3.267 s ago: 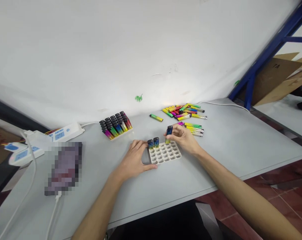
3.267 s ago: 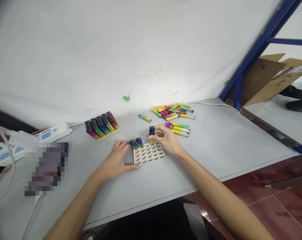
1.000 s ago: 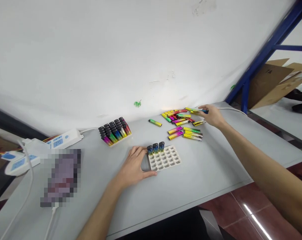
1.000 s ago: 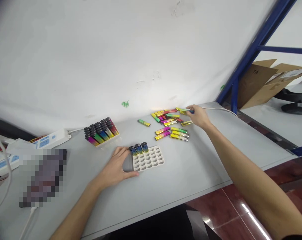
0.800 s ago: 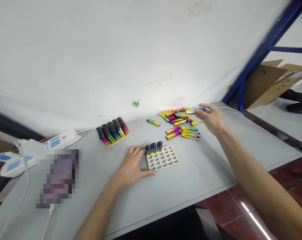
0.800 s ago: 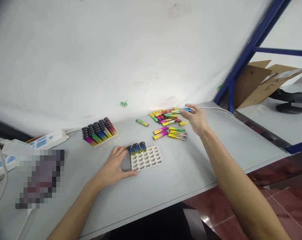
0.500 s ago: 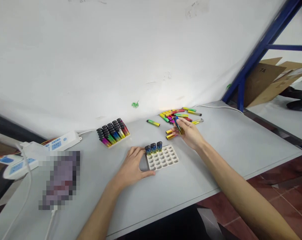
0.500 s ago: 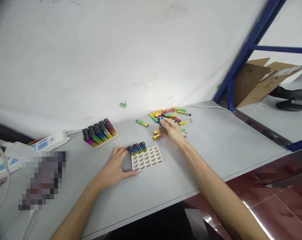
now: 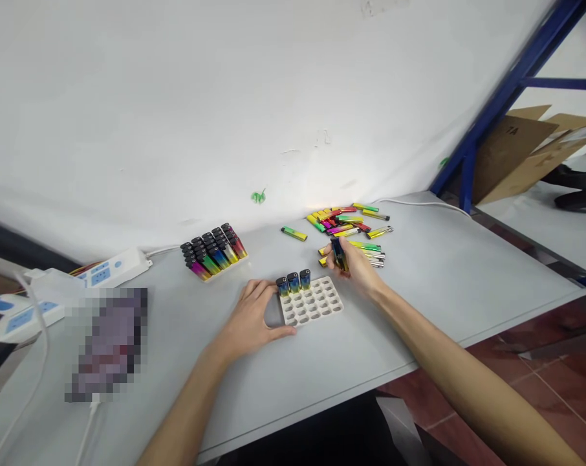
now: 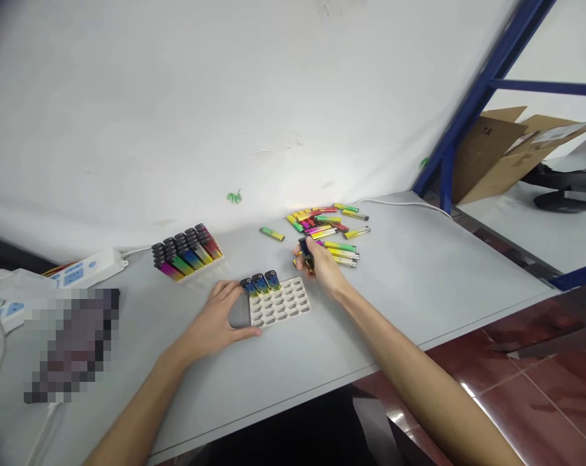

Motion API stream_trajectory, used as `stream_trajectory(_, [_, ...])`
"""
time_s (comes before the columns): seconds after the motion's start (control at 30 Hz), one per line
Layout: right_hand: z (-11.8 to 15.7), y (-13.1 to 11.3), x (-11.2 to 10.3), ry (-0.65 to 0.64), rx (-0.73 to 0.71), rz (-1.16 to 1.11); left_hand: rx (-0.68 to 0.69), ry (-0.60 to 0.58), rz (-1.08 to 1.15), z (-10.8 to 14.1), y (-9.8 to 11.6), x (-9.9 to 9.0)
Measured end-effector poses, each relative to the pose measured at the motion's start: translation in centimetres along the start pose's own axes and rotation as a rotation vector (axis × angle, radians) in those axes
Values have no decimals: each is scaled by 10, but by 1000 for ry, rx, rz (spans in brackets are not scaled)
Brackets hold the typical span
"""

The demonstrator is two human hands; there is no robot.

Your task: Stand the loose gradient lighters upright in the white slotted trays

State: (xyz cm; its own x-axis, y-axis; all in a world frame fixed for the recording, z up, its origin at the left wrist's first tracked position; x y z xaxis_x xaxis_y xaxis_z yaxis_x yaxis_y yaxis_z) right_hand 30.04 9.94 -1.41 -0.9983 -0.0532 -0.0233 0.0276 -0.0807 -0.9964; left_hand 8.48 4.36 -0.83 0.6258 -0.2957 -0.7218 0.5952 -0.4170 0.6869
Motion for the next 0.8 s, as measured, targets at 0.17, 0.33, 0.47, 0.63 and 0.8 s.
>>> stream_trajectory(0.17, [-1, 3, 5, -13, -38, -37, 21, 8, -4, 0, 0, 0])
stream_trajectory(0.33, [2, -2, 7, -31, -74, -26, 7, 2, 4, 0, -1, 0])
stream_trajectory(0.47, [5, -5, 11, -77, -87, -1, 7, 4, -3, 0, 0, -1])
stream_trajectory(0.63, [2, 5, 7, -39, -56, 8, 11, 11, -3, 0, 0, -1])
stream_trajectory(0.8, [-2, 21, 3, 13, 58, -7, 8, 1, 4, 1, -2, 0])
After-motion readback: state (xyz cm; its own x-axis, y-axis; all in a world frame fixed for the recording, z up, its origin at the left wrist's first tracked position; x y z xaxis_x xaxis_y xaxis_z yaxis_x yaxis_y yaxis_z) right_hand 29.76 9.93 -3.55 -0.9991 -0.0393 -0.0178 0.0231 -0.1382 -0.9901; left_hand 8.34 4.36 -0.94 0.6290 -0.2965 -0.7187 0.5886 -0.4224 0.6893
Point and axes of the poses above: each hand's wrist, its own z-axis away from the middle knuckle, its own x-axis out of the palm, y = z × x, the point moved 9 cm from there along -z, towards the middle knuckle, and after that the axes turned 12 degrees about z, right-handed, at the moved point
